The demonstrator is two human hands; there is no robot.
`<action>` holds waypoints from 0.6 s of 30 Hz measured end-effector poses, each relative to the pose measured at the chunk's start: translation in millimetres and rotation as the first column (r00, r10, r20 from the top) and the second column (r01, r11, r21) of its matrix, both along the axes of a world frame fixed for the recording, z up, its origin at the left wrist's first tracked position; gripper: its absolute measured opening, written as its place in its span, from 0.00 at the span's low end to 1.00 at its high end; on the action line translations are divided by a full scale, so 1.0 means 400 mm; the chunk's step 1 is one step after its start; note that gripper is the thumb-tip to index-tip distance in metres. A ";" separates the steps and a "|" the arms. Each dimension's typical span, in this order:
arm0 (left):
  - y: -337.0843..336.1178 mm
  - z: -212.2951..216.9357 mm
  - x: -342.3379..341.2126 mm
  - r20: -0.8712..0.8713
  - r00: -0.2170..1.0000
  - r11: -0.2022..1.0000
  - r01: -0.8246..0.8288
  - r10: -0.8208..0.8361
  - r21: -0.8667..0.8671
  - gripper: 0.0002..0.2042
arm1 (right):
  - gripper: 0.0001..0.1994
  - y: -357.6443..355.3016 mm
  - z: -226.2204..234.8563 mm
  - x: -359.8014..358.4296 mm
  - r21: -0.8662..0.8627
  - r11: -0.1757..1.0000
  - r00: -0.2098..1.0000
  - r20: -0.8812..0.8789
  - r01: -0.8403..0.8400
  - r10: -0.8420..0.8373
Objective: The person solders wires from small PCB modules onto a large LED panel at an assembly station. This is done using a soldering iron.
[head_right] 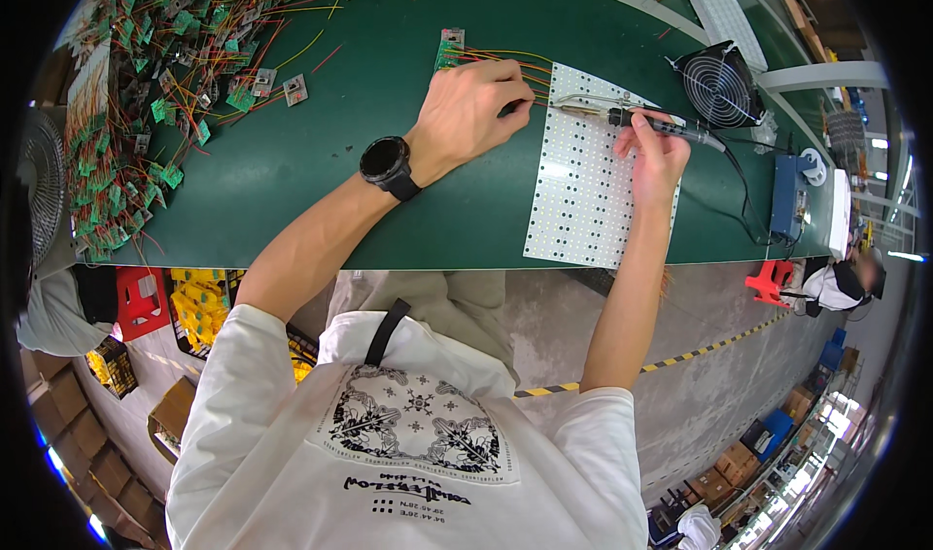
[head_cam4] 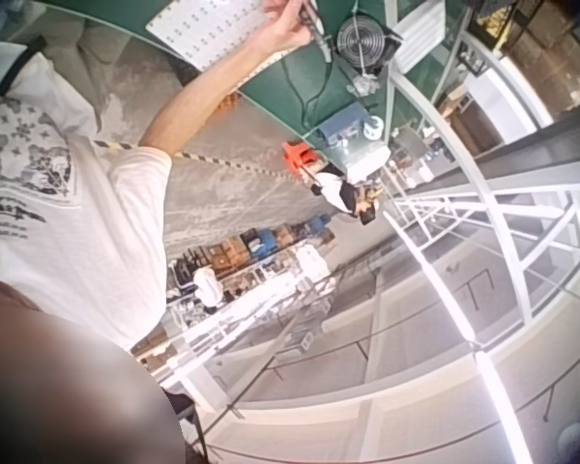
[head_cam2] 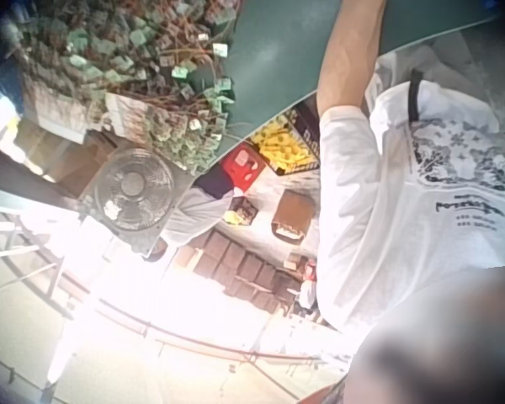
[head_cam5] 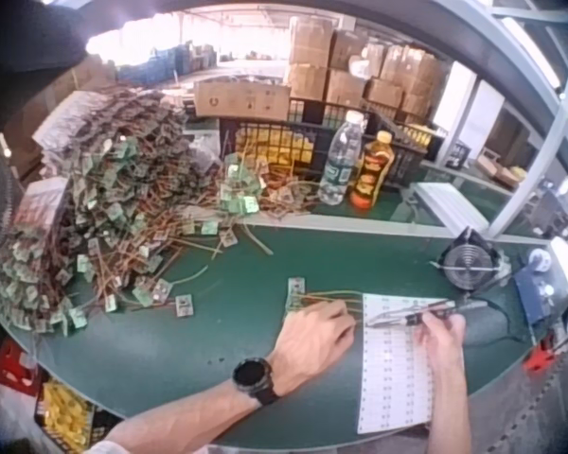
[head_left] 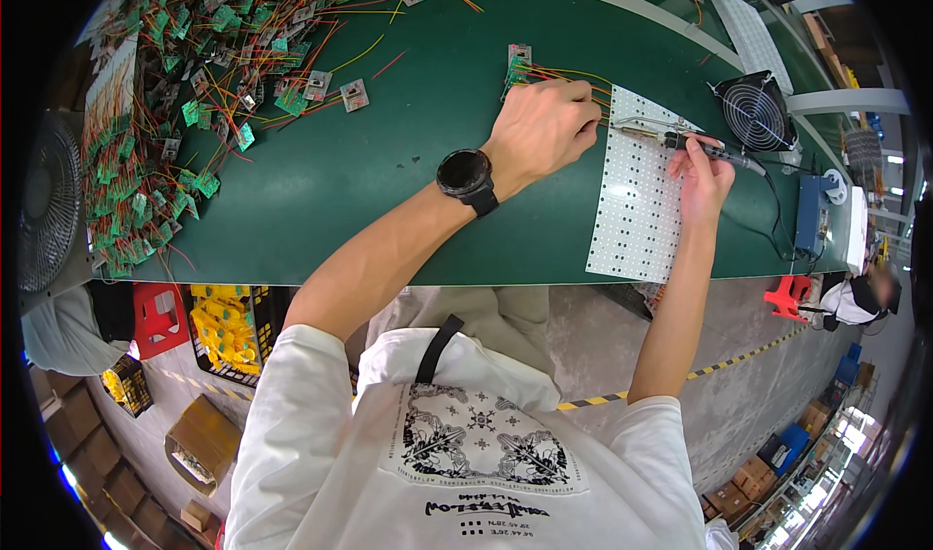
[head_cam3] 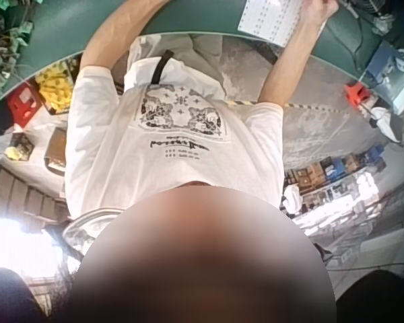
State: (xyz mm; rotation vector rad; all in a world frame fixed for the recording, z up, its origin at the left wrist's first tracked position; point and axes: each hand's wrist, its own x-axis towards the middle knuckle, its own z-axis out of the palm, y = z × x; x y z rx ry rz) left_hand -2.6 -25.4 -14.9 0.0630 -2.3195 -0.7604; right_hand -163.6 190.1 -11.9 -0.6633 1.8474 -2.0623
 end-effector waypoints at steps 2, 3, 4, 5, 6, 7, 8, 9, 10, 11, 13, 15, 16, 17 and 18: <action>0.002 -0.001 0.000 0.002 1.000 1.000 0.001 -0.001 0.000 0.02 | 0.09 0.004 -0.003 -0.004 0.009 1.000 1.000 -0.006 -0.004 0.004; 0.001 -0.003 0.000 0.003 1.000 1.000 0.001 -0.001 0.002 0.02 | 0.09 0.003 -0.003 -0.003 0.010 1.000 1.000 -0.006 -0.004 0.004; 0.001 -0.005 0.000 0.004 1.000 1.000 0.002 -0.002 0.005 0.02 | 0.09 0.002 -0.003 -0.003 0.009 1.000 1.000 0.001 -0.001 0.001; 0.000 -0.007 -0.001 0.004 1.000 1.000 0.002 -0.002 0.007 0.02 | 0.09 0.002 -0.003 -0.003 0.010 1.000 1.000 0.007 0.003 -0.003; -0.001 -0.005 -0.001 0.001 1.000 1.000 0.001 -0.001 0.005 0.02 | 0.09 0.003 -0.001 -0.002 0.004 1.000 1.000 0.009 0.004 -0.004; -0.001 -0.004 -0.002 -0.001 1.000 1.000 0.001 -0.001 0.003 0.02 | 0.09 0.004 0.003 -0.003 -0.058 0.998 0.998 0.052 0.026 -0.023; -0.002 -0.002 -0.003 0.001 1.000 1.000 0.003 -0.003 -0.002 0.02 | 0.08 0.005 0.005 -0.004 -0.119 0.992 0.995 0.096 0.050 -0.039; -0.004 -0.005 -0.004 0.007 1.000 1.000 0.007 -0.007 -0.008 0.02 | 0.08 0.003 0.006 -0.004 -0.117 0.992 0.995 0.095 0.051 -0.039; -0.006 -0.006 -0.006 0.014 1.000 1.000 0.011 -0.011 -0.015 0.02 | 0.08 -0.001 0.007 -0.004 -0.112 0.992 0.994 0.096 0.061 -0.051; -0.010 -0.006 -0.007 0.014 1.000 1.000 0.011 -0.011 -0.016 0.02 | 0.08 -0.006 0.008 -0.005 -0.110 0.991 0.993 0.097 0.072 -0.061; -0.011 -0.007 -0.006 0.005 1.000 1.000 -0.012 0.012 -0.015 0.02 | 0.08 -0.009 0.005 -0.006 -0.113 0.990 0.992 0.098 0.088 -0.077; -0.011 -0.001 0.003 0.046 0.999 1.000 -0.016 0.017 -0.025 0.03 | 0.07 -0.019 0.002 -0.005 -0.129 0.987 0.991 0.105 0.095 -0.082; -0.012 0.006 0.010 0.088 0.996 0.999 -0.019 0.022 -0.032 0.05 | 0.07 -0.022 0.002 -0.004 -0.129 0.985 0.988 0.112 0.116 -0.102; -0.007 0.016 0.013 0.093 0.995 0.998 -0.032 0.036 -0.049 0.05 | 0.07 -0.024 0.005 -0.002 -0.131 0.982 0.986 0.120 0.135 -0.120; 0.003 0.032 0.017 -0.015 0.998 0.997 -0.059 0.058 -0.057 0.07 | 0.07 -0.017 0.004 -0.007 -0.124 0.984 0.986 0.115 0.131 -0.117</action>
